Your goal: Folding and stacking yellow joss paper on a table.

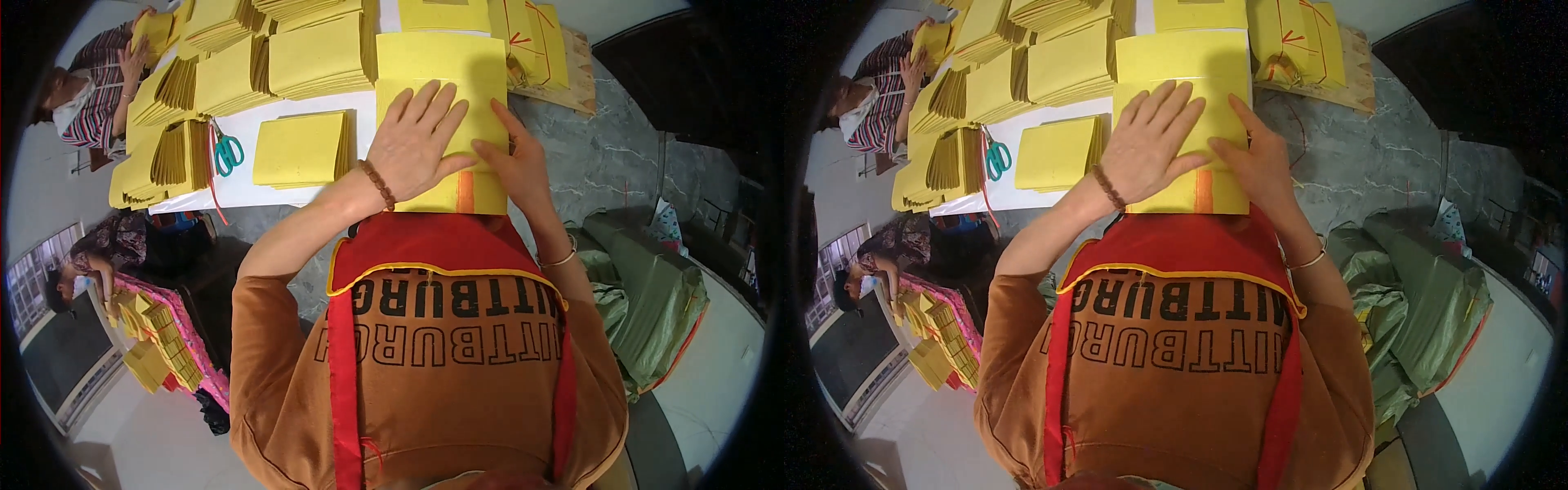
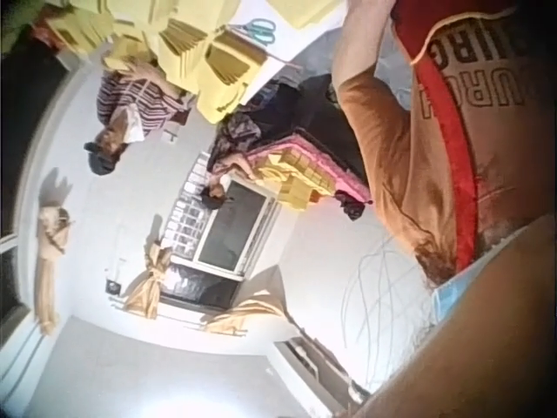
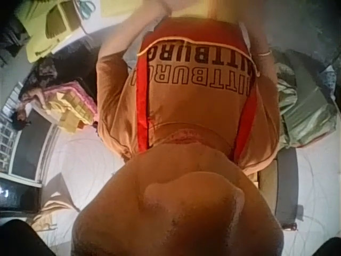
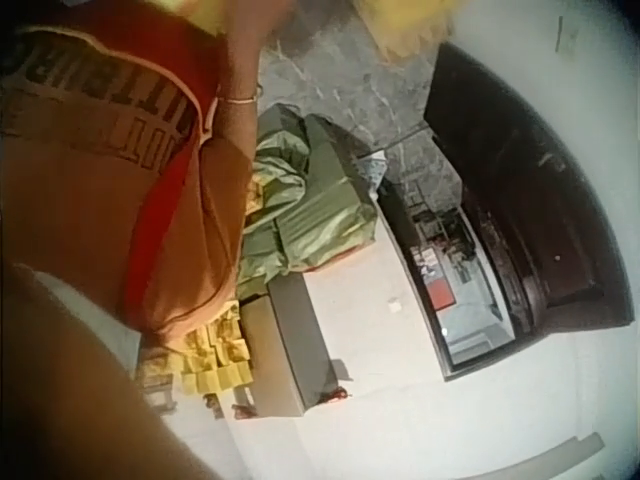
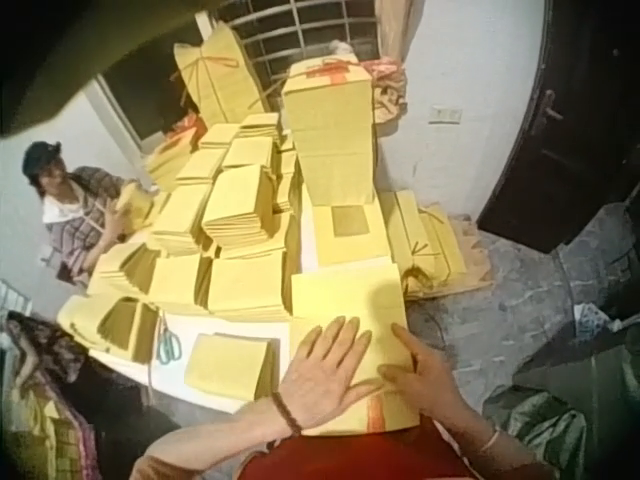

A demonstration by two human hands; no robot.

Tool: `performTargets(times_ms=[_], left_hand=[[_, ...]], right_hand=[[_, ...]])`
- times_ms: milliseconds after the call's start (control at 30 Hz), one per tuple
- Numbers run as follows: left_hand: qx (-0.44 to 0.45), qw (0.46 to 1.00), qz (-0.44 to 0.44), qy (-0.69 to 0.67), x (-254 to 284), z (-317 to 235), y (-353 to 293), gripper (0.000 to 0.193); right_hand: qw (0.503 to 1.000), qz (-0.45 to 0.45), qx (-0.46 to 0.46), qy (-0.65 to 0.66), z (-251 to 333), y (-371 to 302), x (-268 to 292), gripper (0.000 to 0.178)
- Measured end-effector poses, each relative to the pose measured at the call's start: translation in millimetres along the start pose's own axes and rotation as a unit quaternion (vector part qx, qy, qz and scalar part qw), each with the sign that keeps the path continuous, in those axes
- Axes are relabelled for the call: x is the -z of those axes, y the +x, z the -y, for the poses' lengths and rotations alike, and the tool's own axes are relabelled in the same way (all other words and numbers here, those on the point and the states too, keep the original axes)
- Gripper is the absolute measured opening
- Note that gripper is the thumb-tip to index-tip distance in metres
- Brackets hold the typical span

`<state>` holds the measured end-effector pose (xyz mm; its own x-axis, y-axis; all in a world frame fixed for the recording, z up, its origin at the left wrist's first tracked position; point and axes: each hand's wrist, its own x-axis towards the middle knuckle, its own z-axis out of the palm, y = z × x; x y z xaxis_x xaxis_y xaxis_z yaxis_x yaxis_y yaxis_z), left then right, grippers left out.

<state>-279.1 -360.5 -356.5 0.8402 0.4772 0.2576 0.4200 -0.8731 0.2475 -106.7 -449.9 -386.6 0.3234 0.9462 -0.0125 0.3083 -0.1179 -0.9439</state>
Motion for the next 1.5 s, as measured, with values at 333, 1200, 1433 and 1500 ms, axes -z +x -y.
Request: performTargets(times_ms=[333, 1200, 1433, 1500], left_hand=[[0.012, 0.998, 0.066, 0.006, -21, 2, -6, 0.074], [-0.121, 0.991, 0.048, 0.031, -2, -4, -27, 0.026], [-0.057, 0.996, 0.003, 0.076, -13, -19, -23, 0.032], [-0.036, 0.993, -0.014, 0.114, -21, -20, -22, 0.034]], right_hand=[[0.994, -0.009, -0.024, -0.103, 21, -10, 3, 0.053], [0.936, 0.125, 0.249, -0.217, -15, -47, 14, 0.039], [0.986, 0.13, 0.04, 0.093, -27, -40, 27, 0.046], [0.987, 0.13, 0.051, 0.084, -28, -35, 27, 0.049]])
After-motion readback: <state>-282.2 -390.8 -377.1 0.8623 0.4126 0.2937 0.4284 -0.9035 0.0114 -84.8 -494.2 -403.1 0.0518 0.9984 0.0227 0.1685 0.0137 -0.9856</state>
